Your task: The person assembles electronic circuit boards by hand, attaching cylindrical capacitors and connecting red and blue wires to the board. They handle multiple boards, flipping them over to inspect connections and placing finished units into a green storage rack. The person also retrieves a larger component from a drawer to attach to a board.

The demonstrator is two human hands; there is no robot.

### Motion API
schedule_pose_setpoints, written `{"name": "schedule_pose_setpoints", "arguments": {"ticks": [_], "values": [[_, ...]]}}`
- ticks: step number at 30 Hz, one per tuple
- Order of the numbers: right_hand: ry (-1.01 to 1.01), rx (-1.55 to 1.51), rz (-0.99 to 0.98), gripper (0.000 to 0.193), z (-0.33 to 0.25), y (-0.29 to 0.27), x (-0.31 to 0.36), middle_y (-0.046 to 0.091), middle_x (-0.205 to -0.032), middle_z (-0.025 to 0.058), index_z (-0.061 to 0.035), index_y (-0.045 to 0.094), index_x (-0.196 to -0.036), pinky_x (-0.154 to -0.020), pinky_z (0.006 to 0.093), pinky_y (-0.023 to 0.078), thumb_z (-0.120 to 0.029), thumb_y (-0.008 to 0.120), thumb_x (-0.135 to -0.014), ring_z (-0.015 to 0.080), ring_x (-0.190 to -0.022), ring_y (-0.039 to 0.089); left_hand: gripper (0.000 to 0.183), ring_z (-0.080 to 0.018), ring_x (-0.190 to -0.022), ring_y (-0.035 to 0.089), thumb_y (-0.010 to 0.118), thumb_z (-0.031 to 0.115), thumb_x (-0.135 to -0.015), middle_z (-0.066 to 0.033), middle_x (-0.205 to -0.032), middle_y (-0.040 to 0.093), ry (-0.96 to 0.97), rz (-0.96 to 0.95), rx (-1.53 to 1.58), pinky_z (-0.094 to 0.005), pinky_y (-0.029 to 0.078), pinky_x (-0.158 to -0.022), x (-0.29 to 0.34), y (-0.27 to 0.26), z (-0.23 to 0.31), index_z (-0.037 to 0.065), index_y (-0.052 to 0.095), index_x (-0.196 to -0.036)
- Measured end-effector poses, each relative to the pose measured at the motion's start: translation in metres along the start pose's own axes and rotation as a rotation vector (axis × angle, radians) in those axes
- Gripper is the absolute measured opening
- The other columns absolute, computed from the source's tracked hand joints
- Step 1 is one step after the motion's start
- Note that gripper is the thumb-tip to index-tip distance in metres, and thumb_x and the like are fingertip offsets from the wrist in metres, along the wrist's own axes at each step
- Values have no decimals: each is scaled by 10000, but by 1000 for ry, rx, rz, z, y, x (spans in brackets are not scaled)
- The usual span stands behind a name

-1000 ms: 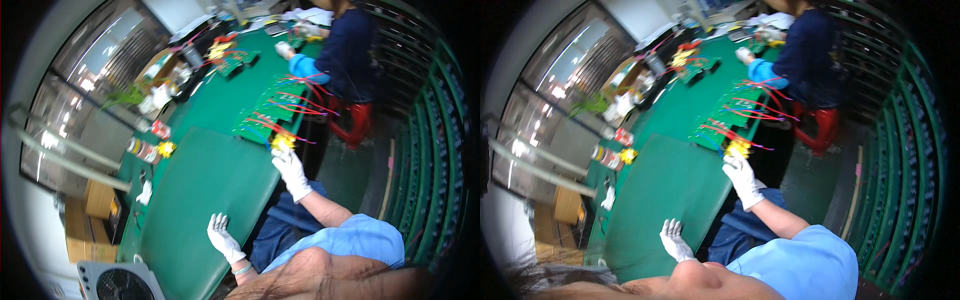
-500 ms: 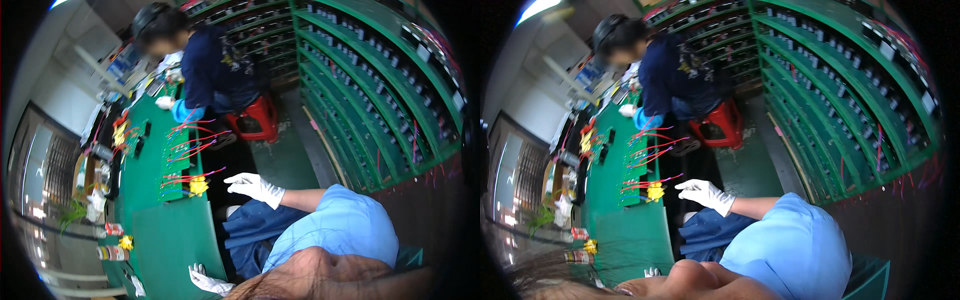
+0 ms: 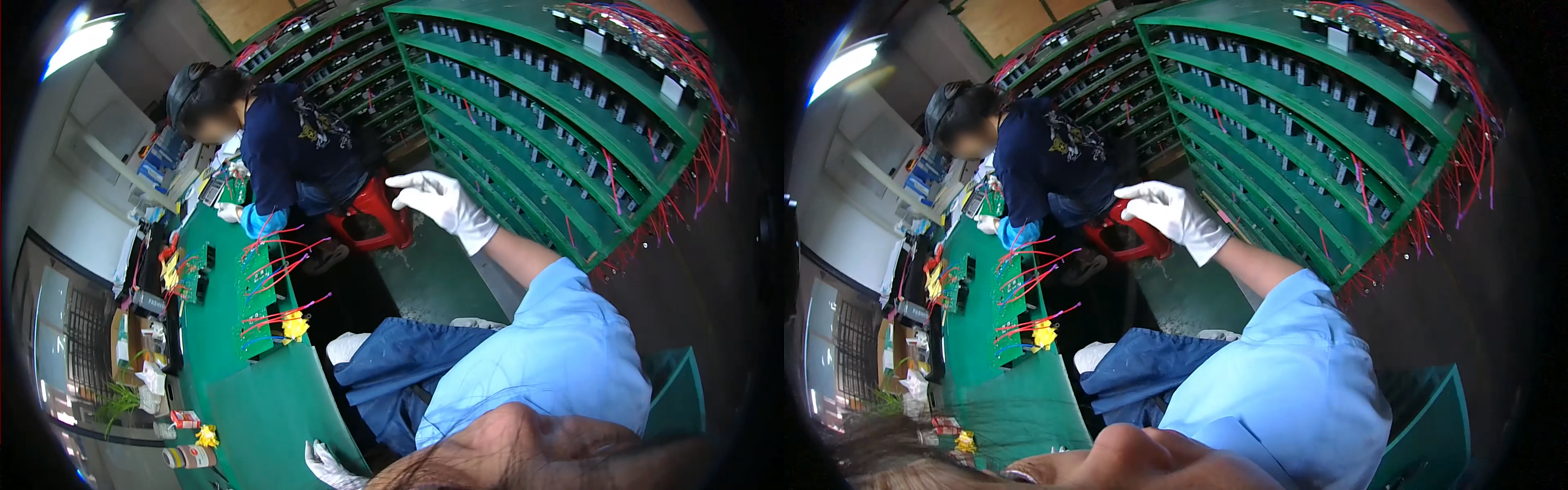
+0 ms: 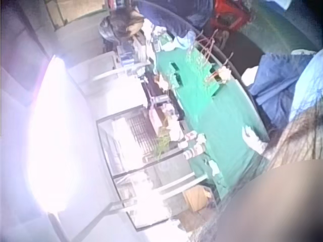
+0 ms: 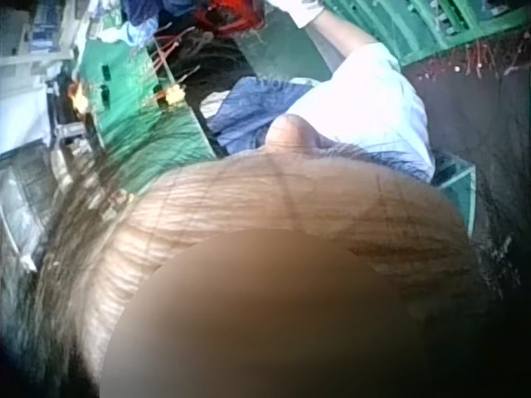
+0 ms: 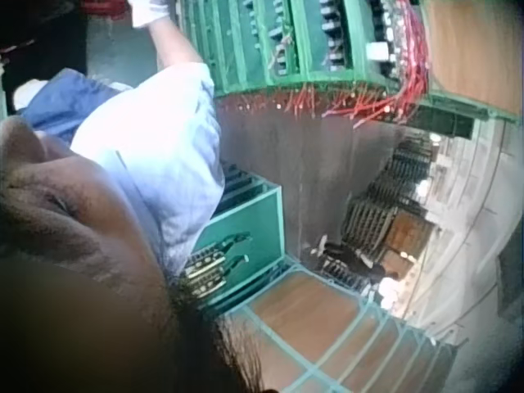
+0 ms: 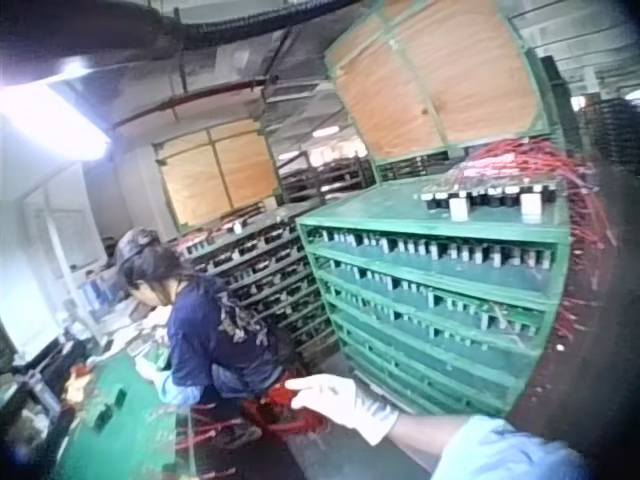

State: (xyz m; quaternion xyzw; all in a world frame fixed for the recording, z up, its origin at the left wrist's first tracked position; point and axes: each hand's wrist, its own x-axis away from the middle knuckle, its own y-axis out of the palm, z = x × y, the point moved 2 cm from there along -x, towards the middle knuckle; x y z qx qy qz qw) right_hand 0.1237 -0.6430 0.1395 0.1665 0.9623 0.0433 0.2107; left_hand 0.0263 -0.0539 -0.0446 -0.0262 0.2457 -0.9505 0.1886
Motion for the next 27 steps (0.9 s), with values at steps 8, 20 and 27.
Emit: {"name": "schedule_pose_setpoints", "arguments": {"ticks": [8, 20, 27], "values": [[-415, 1277, 203, 297, -145, -95, -50, 729, -1075, 126, -138, 688, -1231, -861, 343, 559, -207, 642, -946, 244, -968, 703, 513, -257, -1084, 589, 624, 250, -986, -189, -1289, 571, -96, -171, 35, -363, 468, -956, -6, -6, 56, -8, 477, -1404], [401, 2310, 683, 305, -310, -306, -86, 665, -1196, 226, -69, 696, -1138, -900, 517, 527, -188, 477, -962, 399, -1108, 646, 481, -230, -1051, 599, 602, 254, -998, -171, -1254, 591, -193, -229, 86, -328, 481, -914, -15, -4, 68, -13, 496, -1384], [355, 2421, 580, 266, -300, -299, -89, 693, -1081, 223, -28, 715, -1053, -853, 462, 541, -155, 519, -927, 355, -1019, 677, 464, -215, -1032, 605, 589, 257, -1006, -160, -1233, 602, -221, -200, 107, -307, 489, -889, -11, -10, 68, -15, 508, -1373]]}}
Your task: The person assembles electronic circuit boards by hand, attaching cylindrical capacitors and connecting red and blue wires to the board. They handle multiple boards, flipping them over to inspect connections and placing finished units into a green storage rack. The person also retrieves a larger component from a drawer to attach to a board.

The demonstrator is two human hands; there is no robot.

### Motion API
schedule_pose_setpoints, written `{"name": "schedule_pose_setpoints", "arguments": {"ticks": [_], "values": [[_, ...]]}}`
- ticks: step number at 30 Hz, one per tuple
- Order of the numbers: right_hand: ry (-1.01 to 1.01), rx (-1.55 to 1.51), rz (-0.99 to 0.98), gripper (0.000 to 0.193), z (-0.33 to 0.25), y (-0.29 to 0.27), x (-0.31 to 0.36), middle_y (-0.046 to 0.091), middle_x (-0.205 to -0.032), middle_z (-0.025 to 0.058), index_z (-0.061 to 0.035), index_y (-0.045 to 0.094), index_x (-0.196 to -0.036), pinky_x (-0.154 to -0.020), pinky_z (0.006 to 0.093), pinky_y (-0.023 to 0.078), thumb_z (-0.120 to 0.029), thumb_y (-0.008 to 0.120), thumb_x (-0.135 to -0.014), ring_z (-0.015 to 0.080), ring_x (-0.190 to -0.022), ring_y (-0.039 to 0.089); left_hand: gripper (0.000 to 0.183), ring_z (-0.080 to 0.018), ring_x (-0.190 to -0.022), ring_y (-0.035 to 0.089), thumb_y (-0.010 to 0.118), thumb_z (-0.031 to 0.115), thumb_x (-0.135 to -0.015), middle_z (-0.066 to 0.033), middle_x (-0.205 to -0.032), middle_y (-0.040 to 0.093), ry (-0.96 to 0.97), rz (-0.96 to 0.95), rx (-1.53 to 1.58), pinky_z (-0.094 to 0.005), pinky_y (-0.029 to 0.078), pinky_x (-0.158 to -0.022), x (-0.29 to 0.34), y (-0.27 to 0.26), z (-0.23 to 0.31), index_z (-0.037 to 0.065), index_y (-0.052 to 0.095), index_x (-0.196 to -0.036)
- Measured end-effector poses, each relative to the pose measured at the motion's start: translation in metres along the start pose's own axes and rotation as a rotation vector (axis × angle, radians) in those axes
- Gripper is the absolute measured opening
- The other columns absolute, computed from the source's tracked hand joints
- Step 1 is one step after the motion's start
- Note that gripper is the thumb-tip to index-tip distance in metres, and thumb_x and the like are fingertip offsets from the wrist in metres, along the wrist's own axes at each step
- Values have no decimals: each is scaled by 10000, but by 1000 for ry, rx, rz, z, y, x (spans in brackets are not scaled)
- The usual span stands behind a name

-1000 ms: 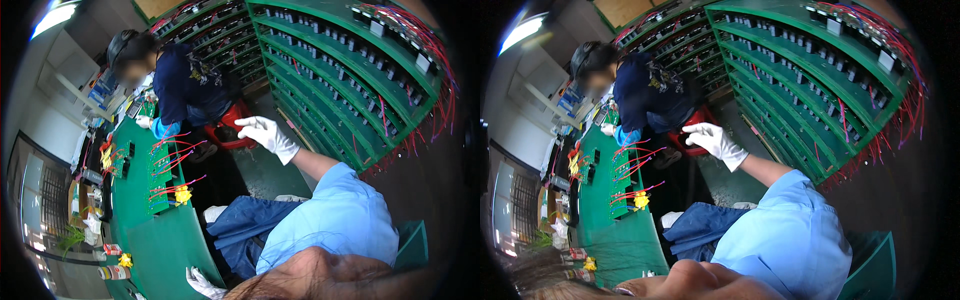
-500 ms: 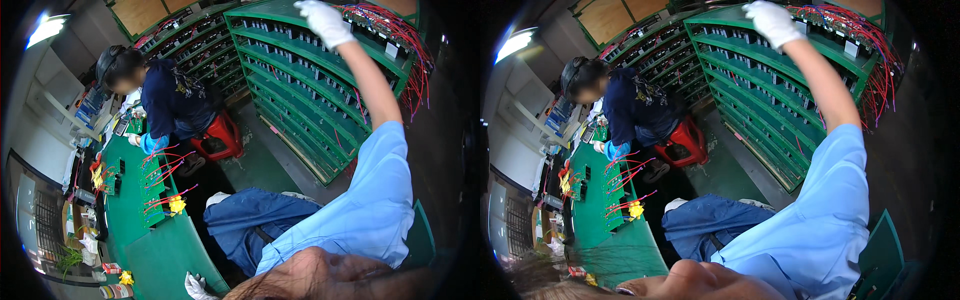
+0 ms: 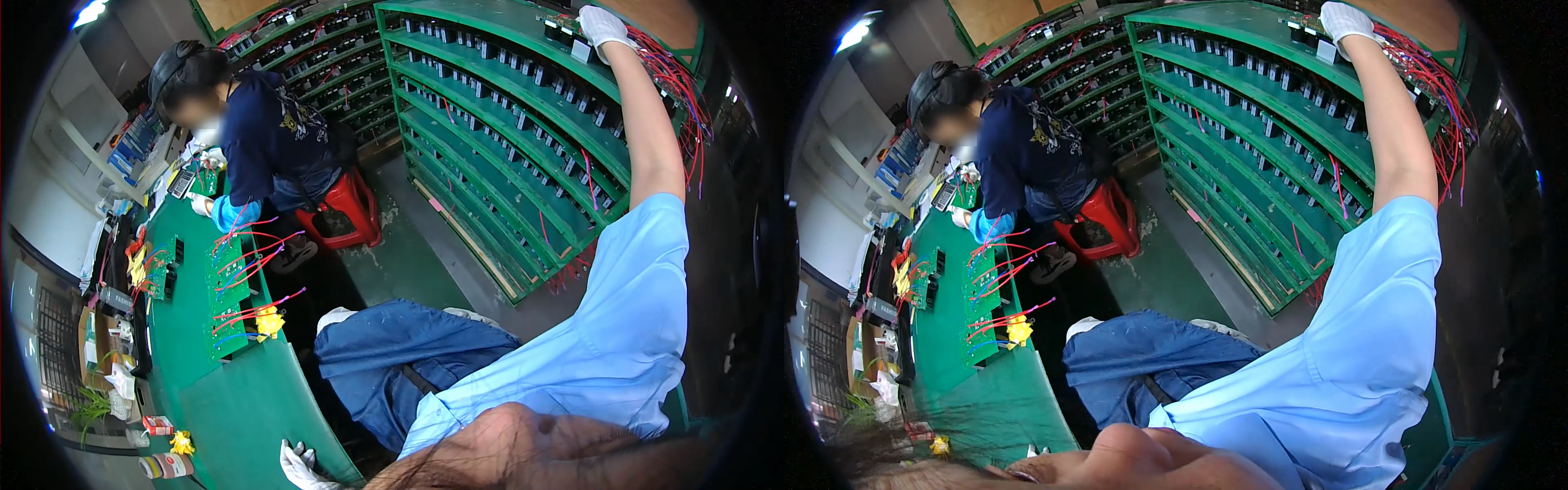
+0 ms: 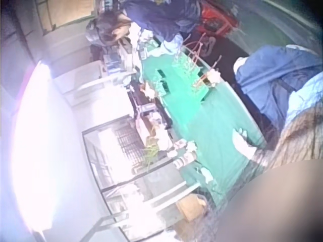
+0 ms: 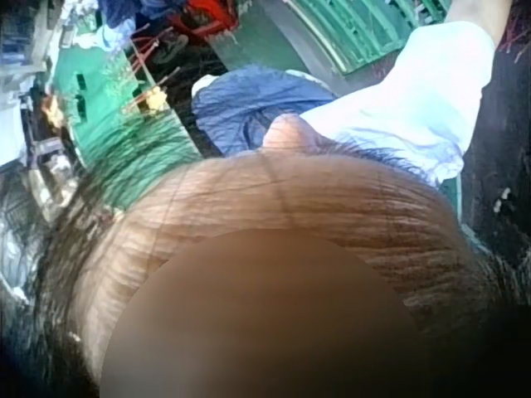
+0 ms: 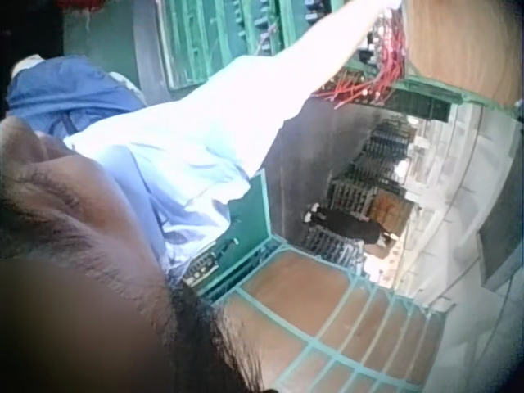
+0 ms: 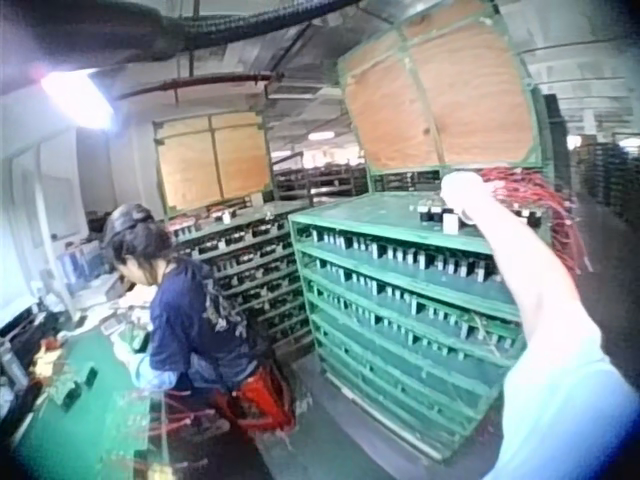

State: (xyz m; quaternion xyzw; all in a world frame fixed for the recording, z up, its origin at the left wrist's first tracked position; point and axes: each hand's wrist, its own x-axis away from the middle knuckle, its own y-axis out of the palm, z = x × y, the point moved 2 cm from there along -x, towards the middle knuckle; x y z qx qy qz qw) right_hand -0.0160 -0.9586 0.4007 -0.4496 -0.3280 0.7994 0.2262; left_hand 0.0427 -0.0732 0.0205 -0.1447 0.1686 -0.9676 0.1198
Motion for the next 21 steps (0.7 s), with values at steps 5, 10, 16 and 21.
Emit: {"name": "schedule_pose_setpoints", "arguments": {"ticks": [5, 10, 16, 21], "values": [[259, -332, 120, 235, -4, -8, 11, 717, -875, 181, -59, 757, -871, -745, 457, 548, -184, 559, -864, 334, -811, 696, 453, -204, -1019, 609, 579, 259, -1011, -153, -1218, 610, -2, -1, 23, -292, 494, -871, 1, 2, 1, -17, 516, -1365], [100, -190, 421, 245, 12, -20, -6, 708, -846, 195, -50, 743, -860, -750, 483, 527, -208, 557, -841, 376, -814, 677, 443, -193, -1005, 614, 570, 261, -1016, -146, -1204, 618, -3, 8, 44, -277, 500, -854, 2, 5, 2, -19, 524, -1357], [-67, -893, 509, 258, -42, -119, 14, 662, -734, 166, -54, 703, -788, -651, 444, 492, -277, 609, -877, 348, -662, 615, 432, -180, -989, 619, 559, 263, -1023, -137, -1186, 628, -25, 66, 80, -259, 506, -833, 15, -6, -1, -21, 534, -1347], [-337, -882, 753, 247, -128, -203, 74, 705, -902, 143, -54, 726, -942, -726, 360, 502, -291, 657, -923, 265, -815, 651, 414, -162, -987, 625, 545, 288, -1029, -108, -1216, 630, 77, 140, 269, -253, 502, -783, 11, 1, -7, -18, 588, -1304]]}}
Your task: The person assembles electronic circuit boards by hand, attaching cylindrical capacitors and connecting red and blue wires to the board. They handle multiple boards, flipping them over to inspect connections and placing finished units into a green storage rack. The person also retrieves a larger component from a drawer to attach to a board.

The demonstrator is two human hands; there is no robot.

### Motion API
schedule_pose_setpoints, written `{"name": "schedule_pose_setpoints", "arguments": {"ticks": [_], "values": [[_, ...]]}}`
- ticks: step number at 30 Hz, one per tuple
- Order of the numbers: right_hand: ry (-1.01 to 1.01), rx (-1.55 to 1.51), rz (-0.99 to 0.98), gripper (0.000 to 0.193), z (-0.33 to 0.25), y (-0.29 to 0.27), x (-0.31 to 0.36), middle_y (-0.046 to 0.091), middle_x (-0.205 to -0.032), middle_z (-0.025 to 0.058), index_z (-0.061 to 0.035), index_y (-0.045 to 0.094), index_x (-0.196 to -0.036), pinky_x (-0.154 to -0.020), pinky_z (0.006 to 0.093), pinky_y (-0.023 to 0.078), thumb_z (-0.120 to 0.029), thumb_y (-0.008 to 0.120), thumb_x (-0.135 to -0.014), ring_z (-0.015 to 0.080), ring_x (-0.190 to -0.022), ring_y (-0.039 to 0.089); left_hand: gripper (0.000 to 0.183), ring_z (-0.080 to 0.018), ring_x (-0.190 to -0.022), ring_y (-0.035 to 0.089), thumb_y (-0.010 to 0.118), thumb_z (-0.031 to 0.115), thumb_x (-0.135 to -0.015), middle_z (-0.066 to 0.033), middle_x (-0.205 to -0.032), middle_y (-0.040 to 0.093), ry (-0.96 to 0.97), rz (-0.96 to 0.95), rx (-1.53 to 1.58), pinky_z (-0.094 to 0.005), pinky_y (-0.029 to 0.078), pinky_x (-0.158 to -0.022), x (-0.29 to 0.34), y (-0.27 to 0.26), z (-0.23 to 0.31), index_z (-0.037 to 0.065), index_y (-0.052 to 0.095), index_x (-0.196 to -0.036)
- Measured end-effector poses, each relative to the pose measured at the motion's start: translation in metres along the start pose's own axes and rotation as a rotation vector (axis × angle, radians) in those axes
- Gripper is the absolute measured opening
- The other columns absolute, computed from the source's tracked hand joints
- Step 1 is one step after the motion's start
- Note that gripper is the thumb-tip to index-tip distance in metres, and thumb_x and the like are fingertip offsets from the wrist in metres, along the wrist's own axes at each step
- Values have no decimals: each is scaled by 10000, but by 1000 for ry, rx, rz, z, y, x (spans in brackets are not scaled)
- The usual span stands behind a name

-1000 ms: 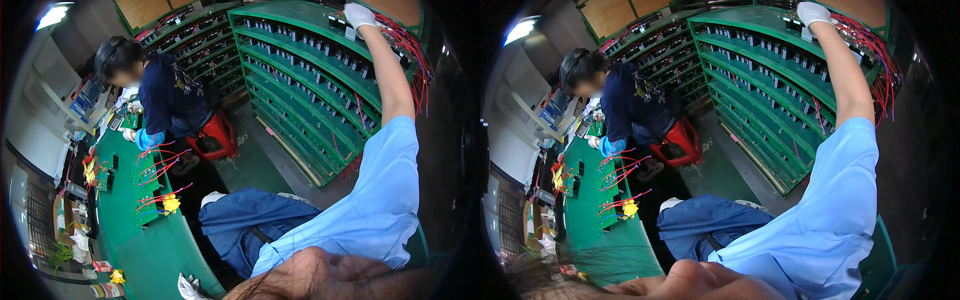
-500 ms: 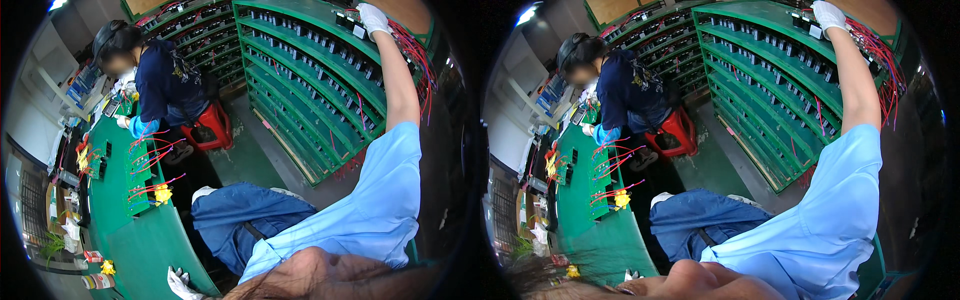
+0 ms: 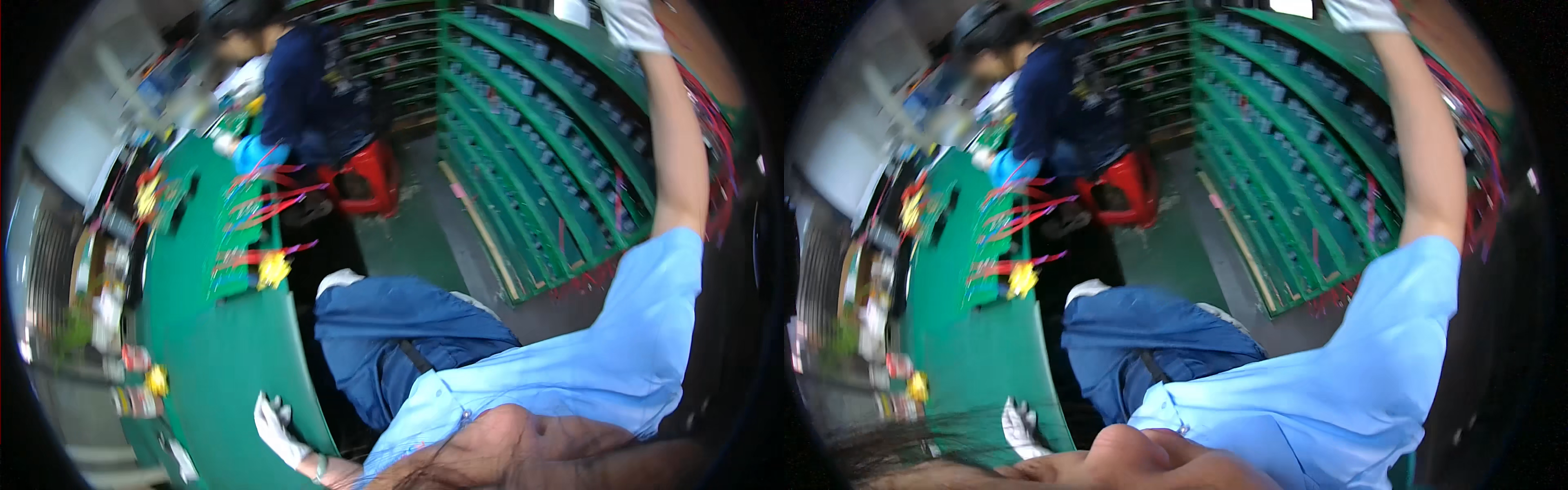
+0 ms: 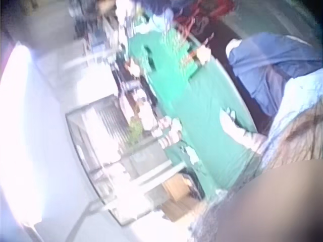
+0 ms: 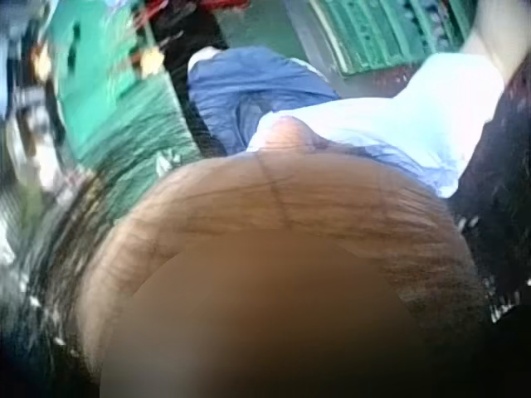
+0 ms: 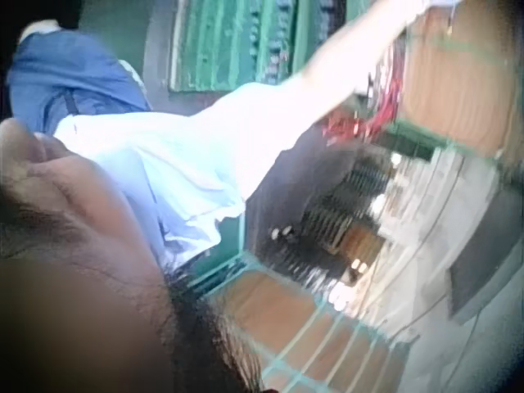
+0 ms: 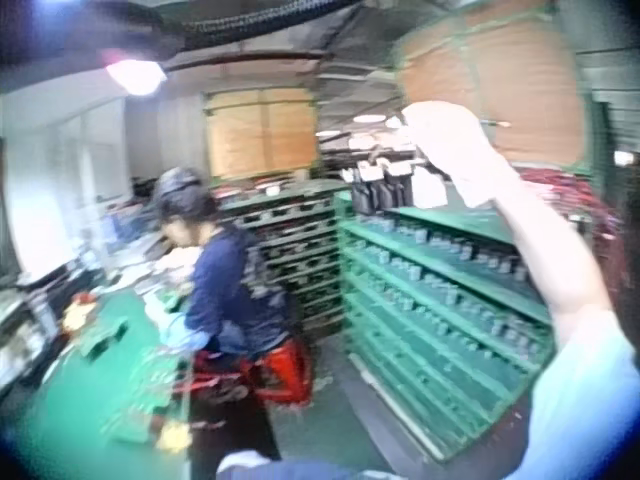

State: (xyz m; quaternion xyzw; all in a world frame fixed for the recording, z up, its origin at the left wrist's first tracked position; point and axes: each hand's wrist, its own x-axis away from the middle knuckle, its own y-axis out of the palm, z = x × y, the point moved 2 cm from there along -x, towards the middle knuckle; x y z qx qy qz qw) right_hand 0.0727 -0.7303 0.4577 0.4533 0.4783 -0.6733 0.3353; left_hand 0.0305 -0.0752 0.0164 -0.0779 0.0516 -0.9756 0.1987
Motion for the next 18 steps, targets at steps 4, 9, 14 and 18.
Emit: {"name": "schedule_pose_setpoints", "arguments": {"ticks": [4, 9, 14, 18], "values": [[-300, -633, -89, 262, -125, 6, 37, 718, -1073, 171, -30, 716, -1098, -883, 407, 534, -200, 598, -937, 292, -982, 686, 408, -132, -813, 649, 600, 272, -996, -140, -1059, 696, -33, 42, 79, -269, 543, -748, 6, 17, 27, -1, 610, -1300], [-663, -1009, -225, 287, -312, 40, 131, 700, -819, 46, -87, 741, -1076, -637, 318, 541, -30, 657, -808, 215, -690, 653, 376, -137, -832, 665, 625, 255, -978, -109, -1037, 710, -114, 55, 102, -281, 542, -809, 1, -27, 13, 29, 635, -1277], [-711, -1418, -193, 401, -462, 38, 223, 697, -790, 13, -109, 732, -1125, -562, 325, 498, -29, 682, -735, 197, -629, 611, 357, -145, -942, 664, 576, 226, -1009, -113, -1097, 704, 19, 159, -30, -282, 526, -883, 0, -48, 13, 9, 620, -1288], [-821, -1608, -140, 506, -539, 18, 289, 697, -811, 9, -79, 699, -1196, -520, 310, 470, -56, 699, -691, 183, -594, 568, 336, -180, -1035, 650, 556, 223, -1021, -124, -1149, 697, 183, 428, -87, -300, 494, -944, 8, -92, -7, 9, 631, -1269]]}}
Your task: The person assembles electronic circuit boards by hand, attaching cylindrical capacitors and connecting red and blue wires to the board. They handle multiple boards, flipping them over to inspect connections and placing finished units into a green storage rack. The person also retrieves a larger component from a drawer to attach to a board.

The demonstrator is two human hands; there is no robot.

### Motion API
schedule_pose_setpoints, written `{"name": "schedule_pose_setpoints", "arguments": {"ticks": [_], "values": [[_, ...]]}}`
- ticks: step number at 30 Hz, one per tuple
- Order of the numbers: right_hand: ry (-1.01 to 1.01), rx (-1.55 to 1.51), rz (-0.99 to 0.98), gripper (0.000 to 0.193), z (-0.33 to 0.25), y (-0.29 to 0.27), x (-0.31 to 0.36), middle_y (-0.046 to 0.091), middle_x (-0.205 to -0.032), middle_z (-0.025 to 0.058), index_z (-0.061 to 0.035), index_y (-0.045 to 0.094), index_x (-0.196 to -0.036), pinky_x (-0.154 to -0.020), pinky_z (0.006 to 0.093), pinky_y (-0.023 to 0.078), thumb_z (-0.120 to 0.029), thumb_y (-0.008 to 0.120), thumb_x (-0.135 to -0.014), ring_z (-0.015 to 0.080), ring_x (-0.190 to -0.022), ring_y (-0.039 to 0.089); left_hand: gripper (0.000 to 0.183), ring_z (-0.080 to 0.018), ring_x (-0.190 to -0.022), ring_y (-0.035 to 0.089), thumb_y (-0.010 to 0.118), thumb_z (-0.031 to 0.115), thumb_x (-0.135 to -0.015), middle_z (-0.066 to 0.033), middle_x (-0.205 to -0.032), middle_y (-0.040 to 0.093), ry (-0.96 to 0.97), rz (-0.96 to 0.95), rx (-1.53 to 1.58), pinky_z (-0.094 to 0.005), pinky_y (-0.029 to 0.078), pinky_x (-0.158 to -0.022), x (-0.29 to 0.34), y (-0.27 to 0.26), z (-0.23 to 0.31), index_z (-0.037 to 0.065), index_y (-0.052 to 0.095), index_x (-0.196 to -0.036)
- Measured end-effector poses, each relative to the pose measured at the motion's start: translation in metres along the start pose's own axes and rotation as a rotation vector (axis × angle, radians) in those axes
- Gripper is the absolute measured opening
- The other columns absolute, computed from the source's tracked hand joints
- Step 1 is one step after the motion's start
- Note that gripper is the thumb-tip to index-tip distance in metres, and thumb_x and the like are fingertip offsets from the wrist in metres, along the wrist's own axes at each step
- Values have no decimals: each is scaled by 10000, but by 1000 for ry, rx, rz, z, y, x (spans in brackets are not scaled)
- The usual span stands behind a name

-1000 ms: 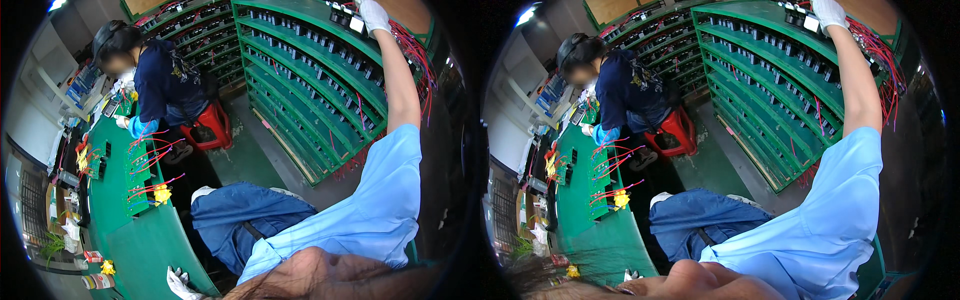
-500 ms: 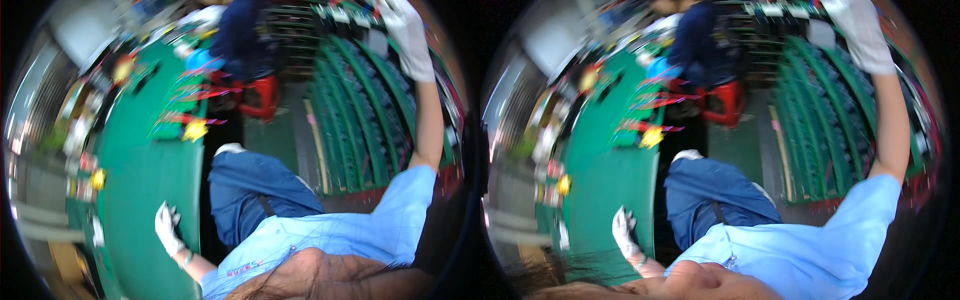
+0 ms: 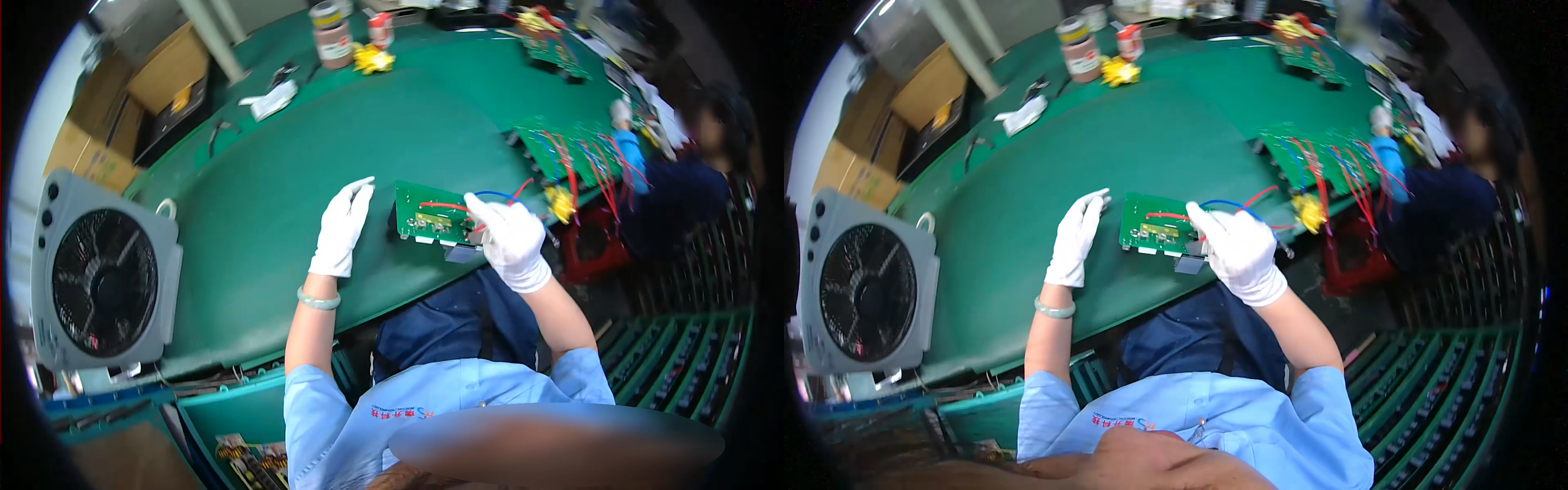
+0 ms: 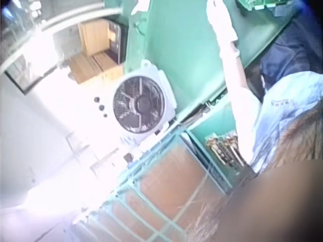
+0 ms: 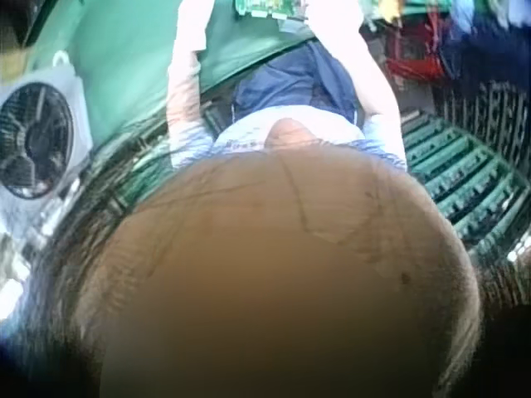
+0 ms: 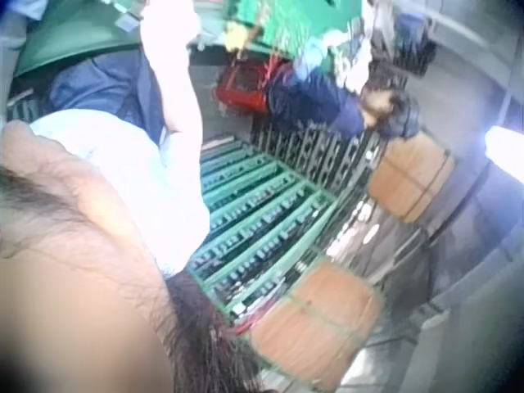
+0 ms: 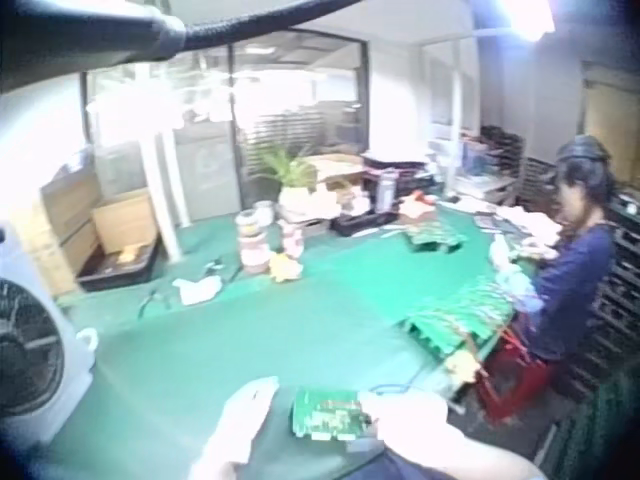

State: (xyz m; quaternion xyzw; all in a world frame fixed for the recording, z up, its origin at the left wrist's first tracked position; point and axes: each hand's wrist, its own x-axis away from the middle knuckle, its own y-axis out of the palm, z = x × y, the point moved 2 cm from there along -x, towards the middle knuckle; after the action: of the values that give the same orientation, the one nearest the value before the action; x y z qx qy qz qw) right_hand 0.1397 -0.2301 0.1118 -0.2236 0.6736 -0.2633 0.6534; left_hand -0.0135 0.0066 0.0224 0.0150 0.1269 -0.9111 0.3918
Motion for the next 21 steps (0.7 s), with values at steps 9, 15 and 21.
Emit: {"name": "schedule_pose_setpoints", "arguments": {"ticks": [9, 15, 21], "values": [[147, -276, -347, 411, -20, 14, 40, 713, -1110, 130, -11, 676, -1199, -653, 332, 562, -35, 725, -792, 258, -787, 694, 421, -133, -976, 610, 486, 318, -1053, -104, -1175, 683, -274, -34, 194, -279, 497, -892, 3, -8, -8, 16, 596, -1323], [327, -408, -61, 285, -7, -3, 71, 735, -942, 194, 44, 671, -1142, -721, 342, 583, 18, 669, -859, 281, -829, 735, 384, -90, -964, 579, 520, 285, -1041, -48, -1107, 668, -243, -170, 24, -249, 470, -895, 0, 11, -8, 22, 622, -1300], [329, -499, -342, 348, -18, 6, 78, 691, -745, 108, 1, 707, -1137, -536, 308, 503, 30, 732, -791, 227, -623, 678, 346, -76, -908, 577, 575, 258, -1021, -37, -1019, 658, -310, -165, 154, -232, 475, -836, 1, 9, -10, 8, 636, -1253]]}}
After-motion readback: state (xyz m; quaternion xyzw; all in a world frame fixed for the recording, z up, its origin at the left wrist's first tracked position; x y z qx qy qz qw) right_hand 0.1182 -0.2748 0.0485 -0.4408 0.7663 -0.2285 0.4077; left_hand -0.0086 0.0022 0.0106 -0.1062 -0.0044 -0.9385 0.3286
